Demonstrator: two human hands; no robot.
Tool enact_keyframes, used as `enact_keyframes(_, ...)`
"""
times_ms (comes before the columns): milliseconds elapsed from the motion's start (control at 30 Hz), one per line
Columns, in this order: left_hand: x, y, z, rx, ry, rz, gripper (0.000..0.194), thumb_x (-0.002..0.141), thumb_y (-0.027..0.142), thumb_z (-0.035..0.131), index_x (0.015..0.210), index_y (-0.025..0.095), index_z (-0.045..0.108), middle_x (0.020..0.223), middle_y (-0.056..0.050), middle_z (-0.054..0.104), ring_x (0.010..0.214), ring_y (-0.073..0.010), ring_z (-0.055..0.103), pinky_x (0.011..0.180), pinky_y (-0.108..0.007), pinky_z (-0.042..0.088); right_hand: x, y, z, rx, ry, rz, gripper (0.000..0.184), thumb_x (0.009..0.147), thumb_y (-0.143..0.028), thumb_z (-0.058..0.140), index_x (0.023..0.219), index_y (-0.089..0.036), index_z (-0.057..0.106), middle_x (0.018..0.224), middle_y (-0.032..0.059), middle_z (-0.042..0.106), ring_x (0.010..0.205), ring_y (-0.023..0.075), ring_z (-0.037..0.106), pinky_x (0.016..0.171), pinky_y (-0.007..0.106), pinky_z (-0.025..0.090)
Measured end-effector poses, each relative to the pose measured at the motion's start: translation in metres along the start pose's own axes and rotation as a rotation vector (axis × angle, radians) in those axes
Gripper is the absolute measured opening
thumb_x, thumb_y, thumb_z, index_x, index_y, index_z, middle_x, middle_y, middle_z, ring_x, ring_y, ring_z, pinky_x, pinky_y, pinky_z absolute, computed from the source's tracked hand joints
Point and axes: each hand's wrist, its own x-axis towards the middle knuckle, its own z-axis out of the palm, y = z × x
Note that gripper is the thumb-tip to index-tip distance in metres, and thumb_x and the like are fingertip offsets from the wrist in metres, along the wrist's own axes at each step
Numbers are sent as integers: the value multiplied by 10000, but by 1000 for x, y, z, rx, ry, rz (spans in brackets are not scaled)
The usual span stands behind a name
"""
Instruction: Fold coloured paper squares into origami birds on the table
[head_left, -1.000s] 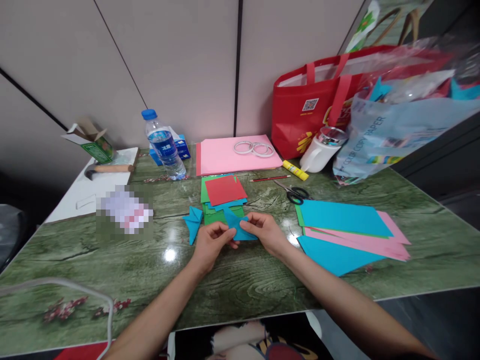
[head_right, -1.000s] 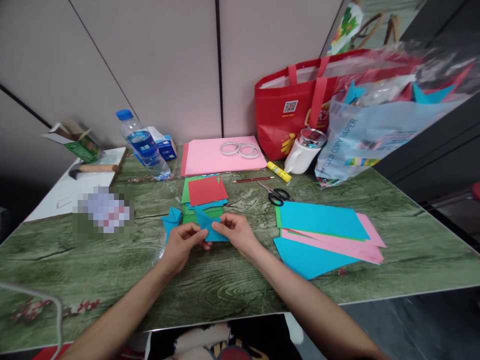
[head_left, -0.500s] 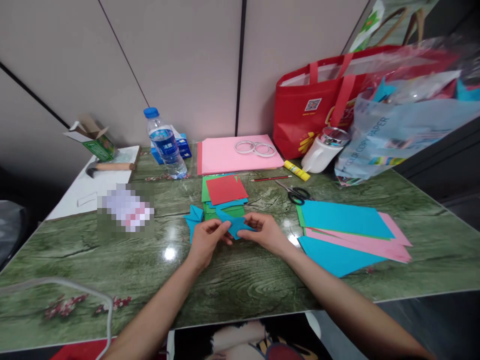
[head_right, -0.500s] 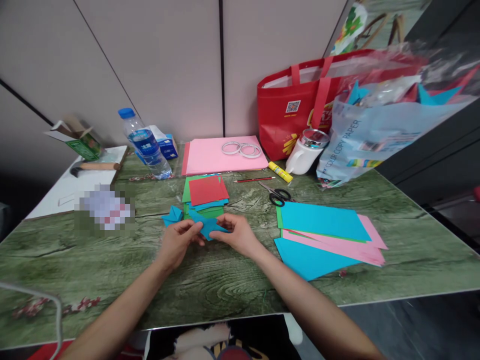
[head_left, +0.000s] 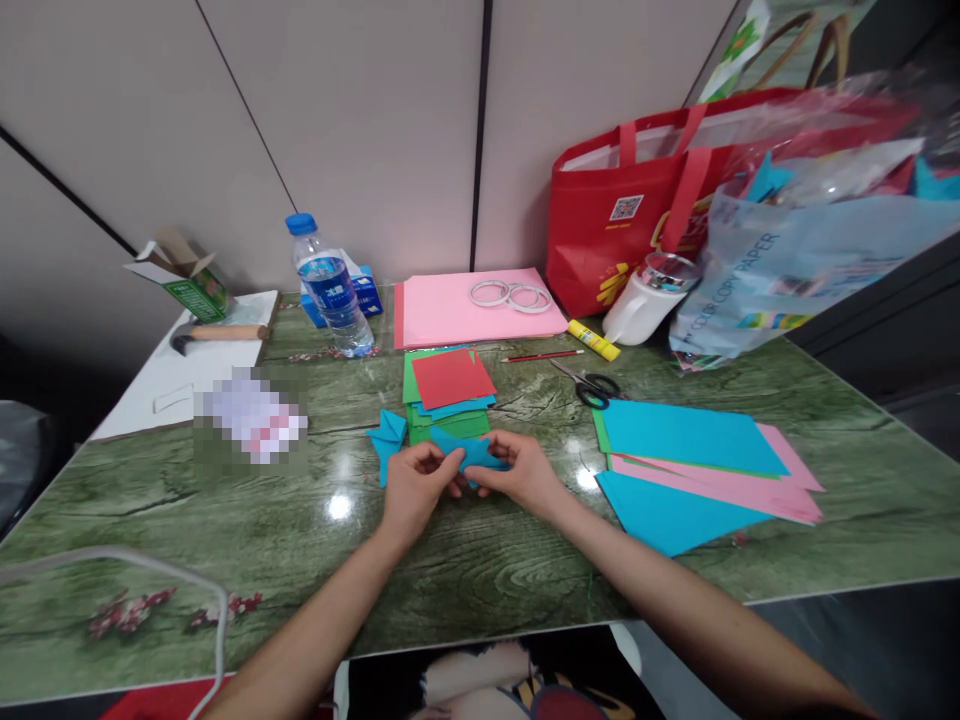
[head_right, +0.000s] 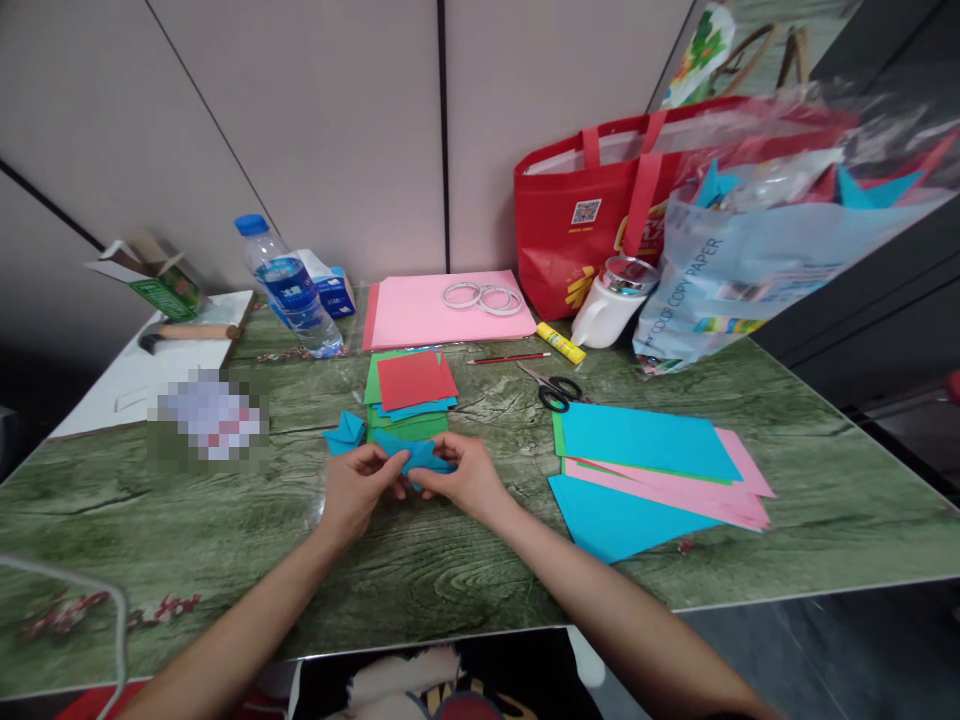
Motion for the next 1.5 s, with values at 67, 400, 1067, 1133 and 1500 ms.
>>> enact_keyframes(67, 0, 1, 0, 0, -26, -13, 300, 683, 347, 670, 518, 157, 507, 434, 13, 604, 356, -97, 530, 401, -186, 385, -1, -1, 0, -44, 10, -10, 312, 566, -343, 751, 732, -176, 546, 620, -32, 626, 489, 110, 562, 455, 237, 495)
enact_keyframes(400, 2, 3, 1, -1, -87, -81, 265, 581, 327, 742, 542, 151, 548, 472, -7, 636, 448, -128, 582, 483, -217, 438, 3, -2, -9, -136, -13, -29, 300, 595, -342, 722, 769, -168, 549, 664, -22, 614, 510, 106, 548, 467, 228, 471)
enact_keyframes(1067, 4, 6, -3, -268, -138, -67, 317, 669, 432, 694, 638, 136, 586, 568, 26, 585, 459, -95, 563, 465, -215, 485, -4, -13, -15, -120, -79, -333, 250, 746, -312, 659, 974, -243, 585, 931, 23, 622, 856, 167, 595, 745, 293, 500)
enact_keyframes(1133, 3, 6, -4, -288, -149, -87, 317, 662, 428, 700, 650, 142, 565, 562, 37, 563, 458, -97, 558, 422, -215, 493, -5, -15, -16, -133, -127, -322, 238, 782, -322, 617, 1007, -249, 596, 943, 26, 637, 856, 170, 606, 734, 299, 506)
enact_keyframes(1500, 2, 12, -6, -332, -440, -308, 408, 599, 416, 759, 820, 117, 591, 648, -54, 655, 503, -162, 637, 392, -205, 490, -6, -17, -14, -204, -135, -269, 235, 757, -304, 635, 971, -222, 586, 816, 16, 609, 735, 145, 590, 613, 249, 505)
